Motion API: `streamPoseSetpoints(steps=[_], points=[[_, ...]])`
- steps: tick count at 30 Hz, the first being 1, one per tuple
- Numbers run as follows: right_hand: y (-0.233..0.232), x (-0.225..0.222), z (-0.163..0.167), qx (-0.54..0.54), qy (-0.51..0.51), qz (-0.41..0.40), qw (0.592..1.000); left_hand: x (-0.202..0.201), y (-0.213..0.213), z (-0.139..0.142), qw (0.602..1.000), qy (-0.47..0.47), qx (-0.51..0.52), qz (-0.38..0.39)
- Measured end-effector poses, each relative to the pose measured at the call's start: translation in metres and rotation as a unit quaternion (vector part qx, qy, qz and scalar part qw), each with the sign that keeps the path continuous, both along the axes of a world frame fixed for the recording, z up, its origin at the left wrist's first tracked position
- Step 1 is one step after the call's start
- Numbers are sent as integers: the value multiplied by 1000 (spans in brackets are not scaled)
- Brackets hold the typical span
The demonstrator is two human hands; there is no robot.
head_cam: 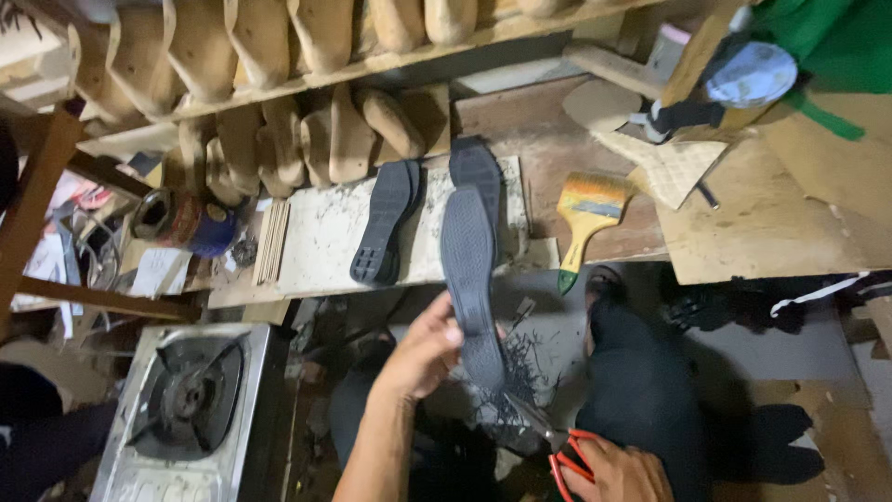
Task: The person sits on the floor and uses red-handled shears to trim the edges of rubber shoe soles, rotating each sole to cut around its perimeter, letting trimmings fall to the floor, and placing finished soles on the workbench.
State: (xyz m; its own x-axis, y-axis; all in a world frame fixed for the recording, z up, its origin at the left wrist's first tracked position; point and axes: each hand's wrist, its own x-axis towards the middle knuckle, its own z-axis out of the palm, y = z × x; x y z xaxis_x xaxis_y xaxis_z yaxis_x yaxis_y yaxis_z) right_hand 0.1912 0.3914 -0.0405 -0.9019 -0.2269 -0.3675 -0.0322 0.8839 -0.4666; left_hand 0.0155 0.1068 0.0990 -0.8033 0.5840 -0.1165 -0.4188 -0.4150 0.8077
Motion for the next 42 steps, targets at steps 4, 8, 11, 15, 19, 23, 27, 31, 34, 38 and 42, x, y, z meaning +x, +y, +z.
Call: streamPoseSetpoints(steps=[4, 8, 11, 15, 19, 23, 27, 31, 34, 38, 42], points=[[-17, 7, 12, -97, 154, -71, 981, 29, 3, -33, 997, 5, -44, 56], [-24, 9, 16, -133, 4, -212, 968, 54, -12, -45, 992, -45, -56, 108], [-17, 16, 17, -217, -108, -250, 937, 65, -21, -47, 987, -73, -38, 138], [-15, 21, 17, -259, -138, -177, 940, 77, -33, -48, 985, 0, 2, 172], [-25, 15, 22, -332, -192, -120, 916, 88, -33, -47, 976, -41, 27, 212], [-42, 9, 35, -302, -238, -146, 911, 95, -33, -42, 977, -28, 55, 203], [-56, 8, 41, -352, -223, -187, 890, 99, -31, -39, 977, -54, 71, 191], [-61, 9, 28, -291, -172, -170, 926, 102, -33, -39, 978, -74, 92, 170], [-64, 18, 11, -315, -113, -153, 930, 104, -36, -39, 978, -81, 116, 155], [-57, 22, -9, -249, -137, -148, 947, 99, -41, -38, 969, -152, 130, 148], [-59, 27, -23, -350, -84, -139, 922, 92, -47, -36, 969, -162, 96, 161]])
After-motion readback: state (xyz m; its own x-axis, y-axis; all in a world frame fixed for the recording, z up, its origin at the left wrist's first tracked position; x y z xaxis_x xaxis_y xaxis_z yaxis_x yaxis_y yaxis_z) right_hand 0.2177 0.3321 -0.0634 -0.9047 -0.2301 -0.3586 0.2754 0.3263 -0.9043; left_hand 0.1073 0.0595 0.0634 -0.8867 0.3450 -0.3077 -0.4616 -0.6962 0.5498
